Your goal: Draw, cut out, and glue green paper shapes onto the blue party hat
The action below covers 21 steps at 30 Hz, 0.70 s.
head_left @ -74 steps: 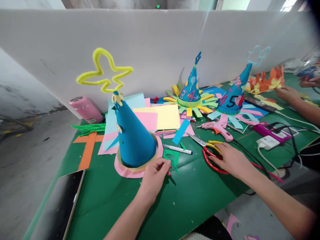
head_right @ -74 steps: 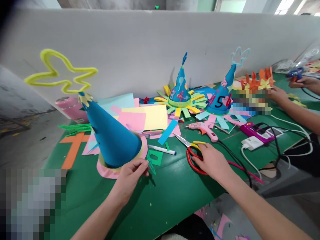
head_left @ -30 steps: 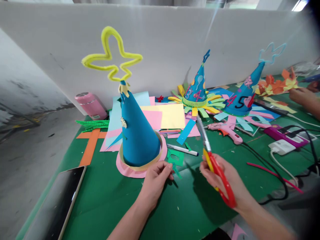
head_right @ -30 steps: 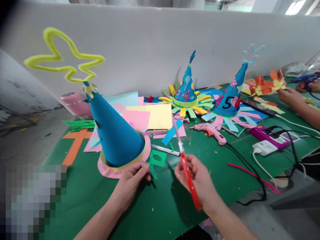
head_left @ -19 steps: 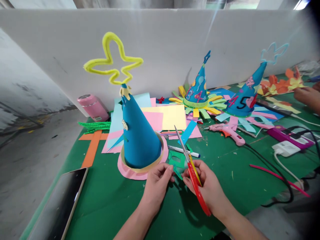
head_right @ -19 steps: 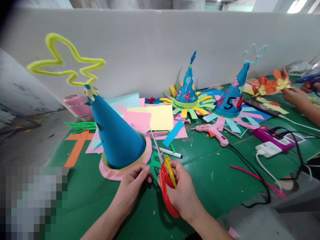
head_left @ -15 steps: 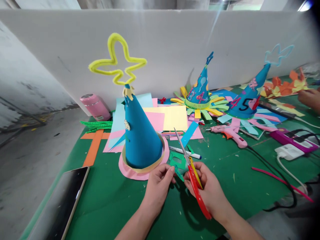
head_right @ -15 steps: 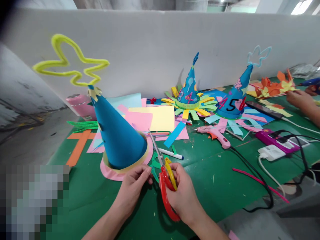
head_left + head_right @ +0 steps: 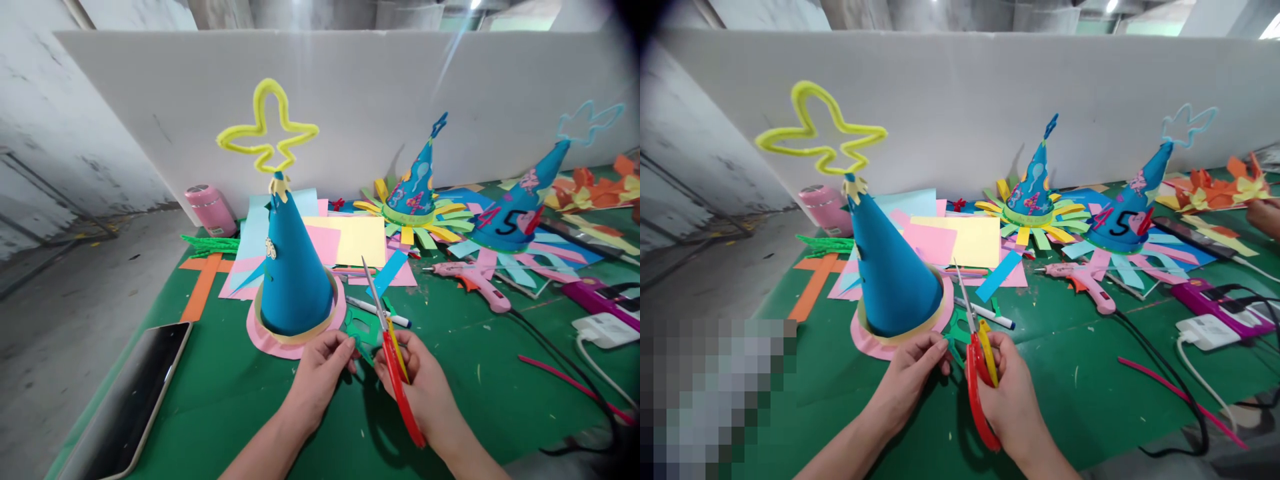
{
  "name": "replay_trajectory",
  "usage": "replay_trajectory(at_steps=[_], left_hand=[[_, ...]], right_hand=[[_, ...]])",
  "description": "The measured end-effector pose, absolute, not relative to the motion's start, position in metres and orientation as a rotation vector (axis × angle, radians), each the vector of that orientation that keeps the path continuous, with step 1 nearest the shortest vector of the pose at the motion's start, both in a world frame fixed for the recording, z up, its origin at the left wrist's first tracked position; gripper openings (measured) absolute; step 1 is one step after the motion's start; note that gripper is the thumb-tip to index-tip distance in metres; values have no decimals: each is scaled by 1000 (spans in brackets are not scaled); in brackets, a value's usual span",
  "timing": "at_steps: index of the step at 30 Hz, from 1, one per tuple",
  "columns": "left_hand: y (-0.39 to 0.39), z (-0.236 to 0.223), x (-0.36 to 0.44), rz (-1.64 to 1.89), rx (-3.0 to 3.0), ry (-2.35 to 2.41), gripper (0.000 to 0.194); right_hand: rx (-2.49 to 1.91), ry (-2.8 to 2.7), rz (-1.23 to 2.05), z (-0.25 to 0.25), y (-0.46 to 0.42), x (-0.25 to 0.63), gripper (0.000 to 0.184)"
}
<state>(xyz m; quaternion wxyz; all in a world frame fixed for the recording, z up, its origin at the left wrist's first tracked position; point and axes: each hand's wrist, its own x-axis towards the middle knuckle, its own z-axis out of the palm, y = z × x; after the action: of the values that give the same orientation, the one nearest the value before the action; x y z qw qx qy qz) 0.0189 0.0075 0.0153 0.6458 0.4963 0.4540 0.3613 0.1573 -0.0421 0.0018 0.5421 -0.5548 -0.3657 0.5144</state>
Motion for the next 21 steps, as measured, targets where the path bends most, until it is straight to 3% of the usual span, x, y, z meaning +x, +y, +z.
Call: replay_trajectory(at_steps=[12, 16, 21], left_hand=[[6, 24, 20, 801, 1263, 1105, 28], [6, 22, 20, 777, 1274, 1103, 26], [6, 19, 21, 766, 1305, 1096, 24]], right_hand=[[-1321, -768, 1230, 10, -37, 172, 42], [-1534, -912, 986, 7, -39, 214, 42], [-2049, -1255, 411, -7, -48, 277, 49]])
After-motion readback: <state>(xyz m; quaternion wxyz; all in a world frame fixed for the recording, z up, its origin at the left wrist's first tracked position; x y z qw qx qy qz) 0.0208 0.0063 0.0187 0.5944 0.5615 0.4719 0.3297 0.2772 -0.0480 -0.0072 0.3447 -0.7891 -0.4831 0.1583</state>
